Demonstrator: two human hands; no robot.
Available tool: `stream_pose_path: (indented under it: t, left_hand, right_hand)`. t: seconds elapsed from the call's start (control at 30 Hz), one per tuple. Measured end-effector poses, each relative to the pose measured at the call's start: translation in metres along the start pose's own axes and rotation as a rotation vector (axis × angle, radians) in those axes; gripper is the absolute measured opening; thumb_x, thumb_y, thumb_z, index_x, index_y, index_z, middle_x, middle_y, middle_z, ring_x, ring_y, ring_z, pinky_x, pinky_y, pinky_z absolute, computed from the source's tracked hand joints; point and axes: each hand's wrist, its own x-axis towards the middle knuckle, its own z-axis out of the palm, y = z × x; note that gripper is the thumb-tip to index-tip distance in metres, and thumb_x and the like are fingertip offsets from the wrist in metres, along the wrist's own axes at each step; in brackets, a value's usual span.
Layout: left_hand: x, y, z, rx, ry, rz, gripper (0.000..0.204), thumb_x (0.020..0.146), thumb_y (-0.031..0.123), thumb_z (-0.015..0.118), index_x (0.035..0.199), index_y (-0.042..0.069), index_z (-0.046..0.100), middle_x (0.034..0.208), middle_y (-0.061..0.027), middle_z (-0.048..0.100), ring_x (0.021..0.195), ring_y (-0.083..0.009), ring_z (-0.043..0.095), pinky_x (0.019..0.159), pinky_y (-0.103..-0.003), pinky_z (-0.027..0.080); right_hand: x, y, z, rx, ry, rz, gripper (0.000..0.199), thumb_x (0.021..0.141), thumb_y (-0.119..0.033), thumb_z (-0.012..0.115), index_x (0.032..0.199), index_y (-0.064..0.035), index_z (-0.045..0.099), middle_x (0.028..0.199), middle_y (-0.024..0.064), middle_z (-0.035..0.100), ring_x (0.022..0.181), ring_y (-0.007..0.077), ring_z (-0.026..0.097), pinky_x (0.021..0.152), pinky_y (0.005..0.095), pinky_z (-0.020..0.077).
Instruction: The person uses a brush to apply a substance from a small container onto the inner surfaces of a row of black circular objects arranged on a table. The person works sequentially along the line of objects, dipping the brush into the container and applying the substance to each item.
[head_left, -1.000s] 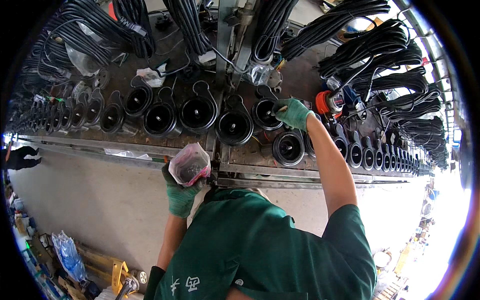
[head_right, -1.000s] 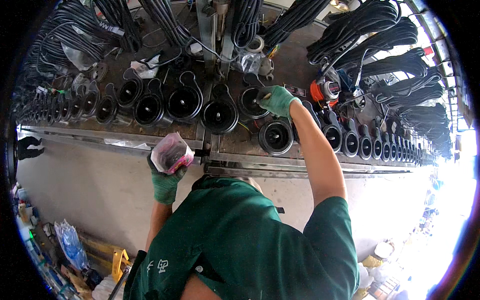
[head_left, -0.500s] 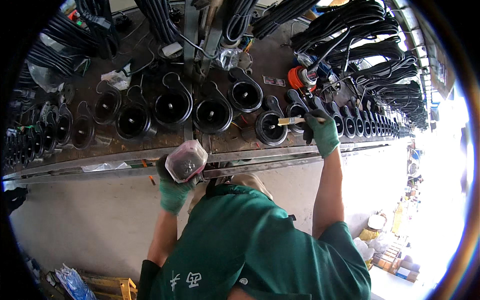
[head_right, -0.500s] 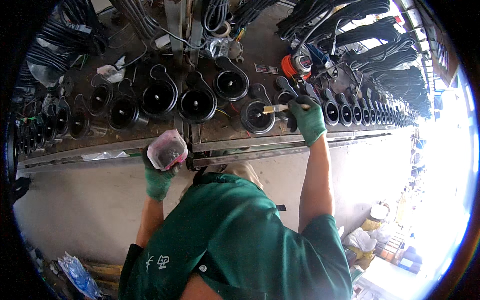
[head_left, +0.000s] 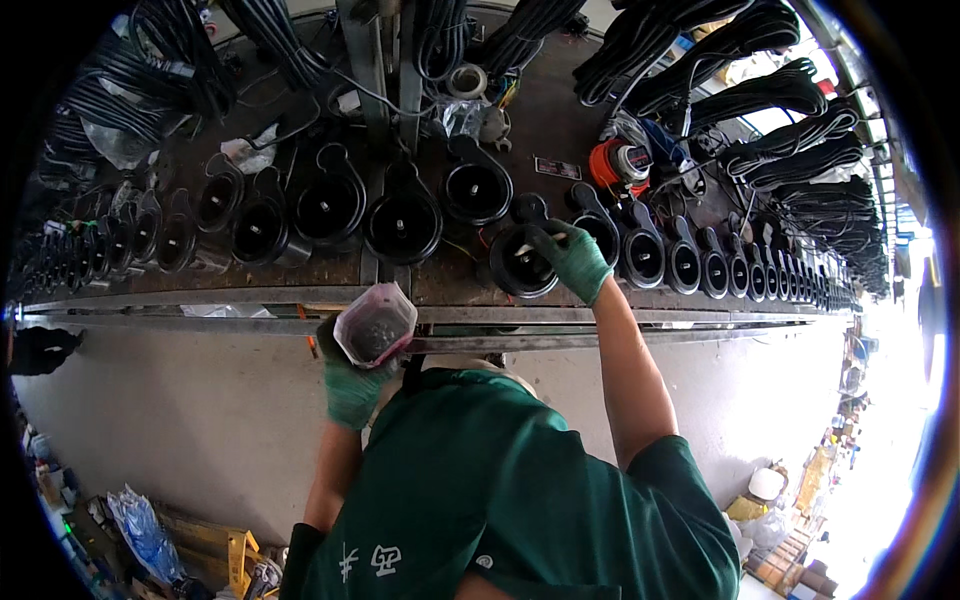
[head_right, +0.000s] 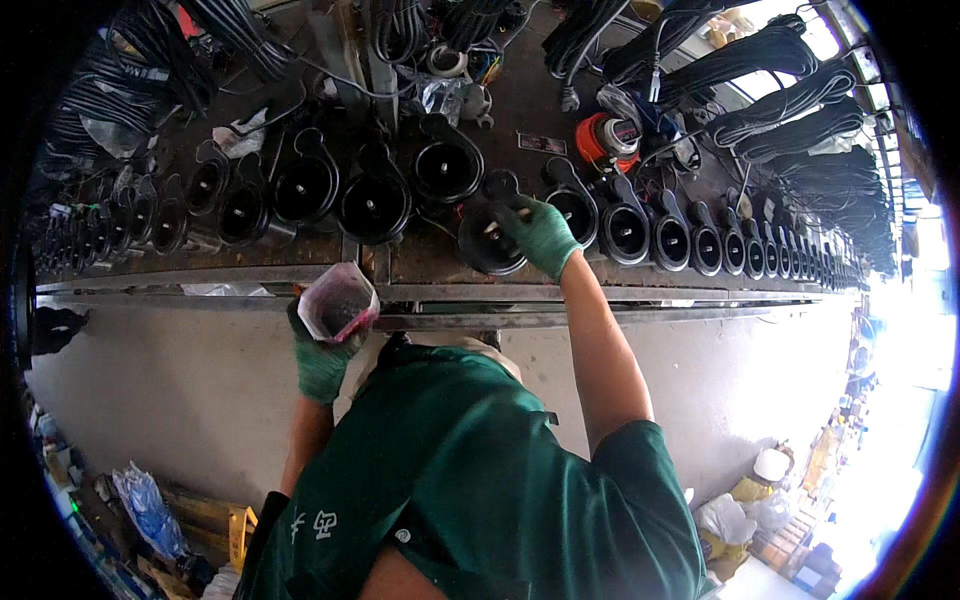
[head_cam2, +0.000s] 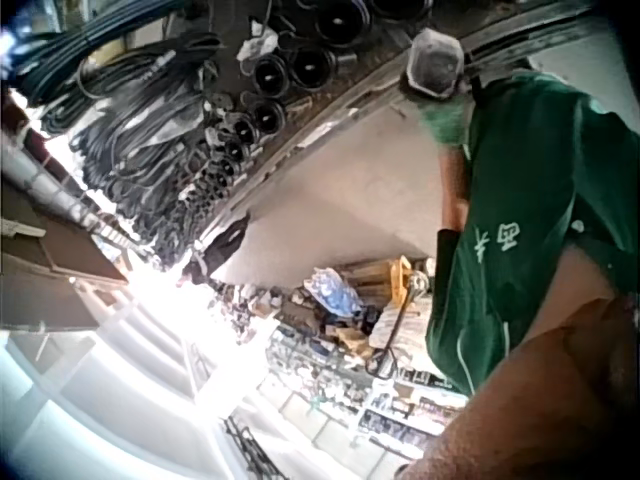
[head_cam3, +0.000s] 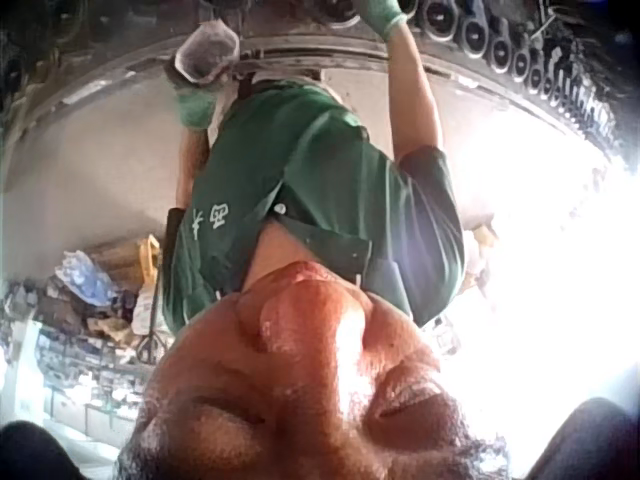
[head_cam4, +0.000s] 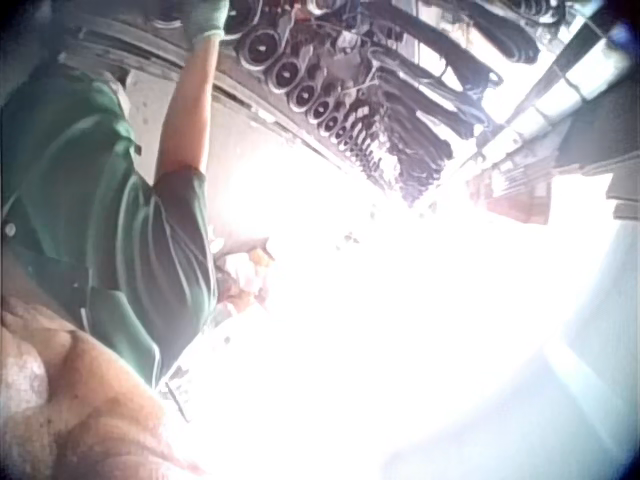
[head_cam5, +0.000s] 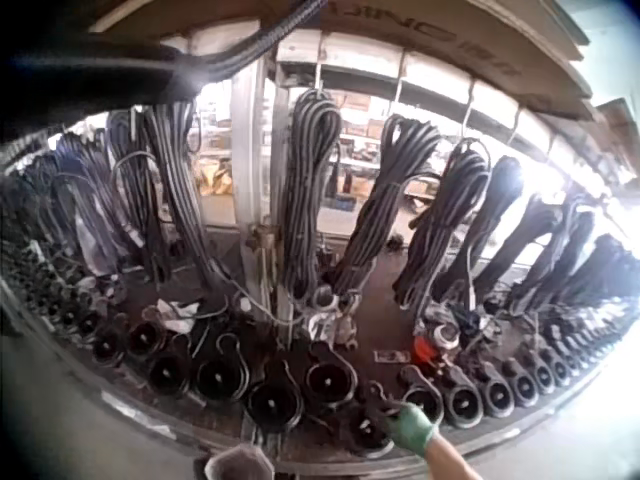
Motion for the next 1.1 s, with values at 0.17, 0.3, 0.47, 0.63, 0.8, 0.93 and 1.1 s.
stream_pose_path:
  t: [0.17, 0.3, 0.47, 0.63, 0.8, 0.93, 1.1]
  left_hand:
    - [-0.013, 0.014, 0.032, 0.097, 0.034, 0.081, 0.095, 0.066, 0.005, 0.093, 0.141, 0.007, 0.034, 0.137, -0.0114, 0.051, 0.124, -0.0243, 0.056, 0.104, -0.039, 0.05]
    - [-0.019, 0.021, 0.047, 0.116, 0.044, 0.022, 0.096, 0.066, 0.008, 0.094, 0.14, 0.007, 0.034, 0.136, -0.0118, 0.051, 0.124, -0.024, 0.056, 0.104, -0.039, 0.05]
    - [-0.023, 0.029, 0.064, 0.146, 0.023, 0.033, 0.097, 0.065, 0.009, 0.095, 0.139, 0.006, 0.034, 0.135, -0.0115, 0.051, 0.123, -0.0237, 0.056, 0.103, -0.039, 0.05]
    - [-0.023, 0.036, 0.078, 0.146, 0.035, 0.063, 0.096, 0.064, 0.006, 0.094, 0.139, 0.007, 0.035, 0.134, -0.011, 0.051, 0.122, -0.0234, 0.056, 0.103, -0.038, 0.05]
    - [-0.026, 0.035, 0.084, 0.119, 0.068, 0.059, 0.096, 0.064, 0.005, 0.094, 0.139, 0.007, 0.035, 0.135, -0.011, 0.051, 0.123, -0.0233, 0.056, 0.104, -0.038, 0.05]
    - [-0.023, 0.041, 0.092, 0.073, 0.029, -0.026, 0.096, 0.065, 0.006, 0.093, 0.14, 0.007, 0.033, 0.137, -0.0117, 0.051, 0.125, -0.0245, 0.056, 0.105, -0.039, 0.05]
    - [-0.017, 0.049, 0.107, 0.172, 0.054, 0.114, 0.076, 0.068, 0.006, 0.089, 0.134, 0.002, 0.051, 0.123, -0.0119, 0.063, 0.111, -0.0217, 0.065, 0.096, -0.037, 0.054]
  right_hand:
    - [0.001, -0.015, -0.004, -0.665, -0.17, -0.138, 0.019, 0.097, -0.015, 0.065, 0.114, -0.0065, 0.068, 0.093, 0.0124, 0.073, 0.082, 0.027, 0.071, 0.073, 0.0355, 0.0556]
    - [-0.007, -0.037, -0.019, -0.84, -0.372, -0.034, 0.024, 0.091, -0.009, 0.067, 0.115, -0.0075, 0.068, 0.104, 0.0161, 0.072, 0.097, 0.0333, 0.07, 0.08, 0.0368, 0.056]
    - [0.001, -0.021, -0.034, -0.772, -0.326, -0.34, 0.022, 0.089, -0.007, 0.066, 0.111, -0.0087, 0.07, 0.106, 0.0154, 0.07, 0.098, 0.0349, 0.068, 0.085, 0.0383, 0.0557]
    - [0.008, 0.006, -0.056, -0.49, -0.326, -0.543, 0.023, 0.085, 0.002, 0.069, 0.106, -0.0053, 0.071, 0.104, 0.0074, 0.067, 0.096, 0.0238, 0.065, 0.086, 0.0326, 0.053]
    - [-0.055, -0.033, -0.11, -0.041, -0.073, -0.224, 0.019, 0.098, -0.008, 0.064, 0.116, -0.0024, 0.068, 0.093, 0.0041, 0.069, 0.083, 0.0152, 0.064, 0.079, 0.0298, 0.054]
    - [-0.068, 0.005, -0.147, 0.186, 0.239, -0.227, 0.017, 0.097, -0.002, 0.062, 0.113, -0.0017, 0.067, 0.083, 0.0036, 0.067, 0.062, 0.009, 0.058, 0.054, 0.0243, 0.0459]
    - [-0.055, 0.03, -0.144, 0.108, 0.162, -0.064, 0.012, 0.098, -0.007, 0.062, 0.11, -0.0026, 0.065, 0.072, 0.0043, 0.064, 0.053, 0.0112, 0.057, 0.046, 0.0272, 0.0454]
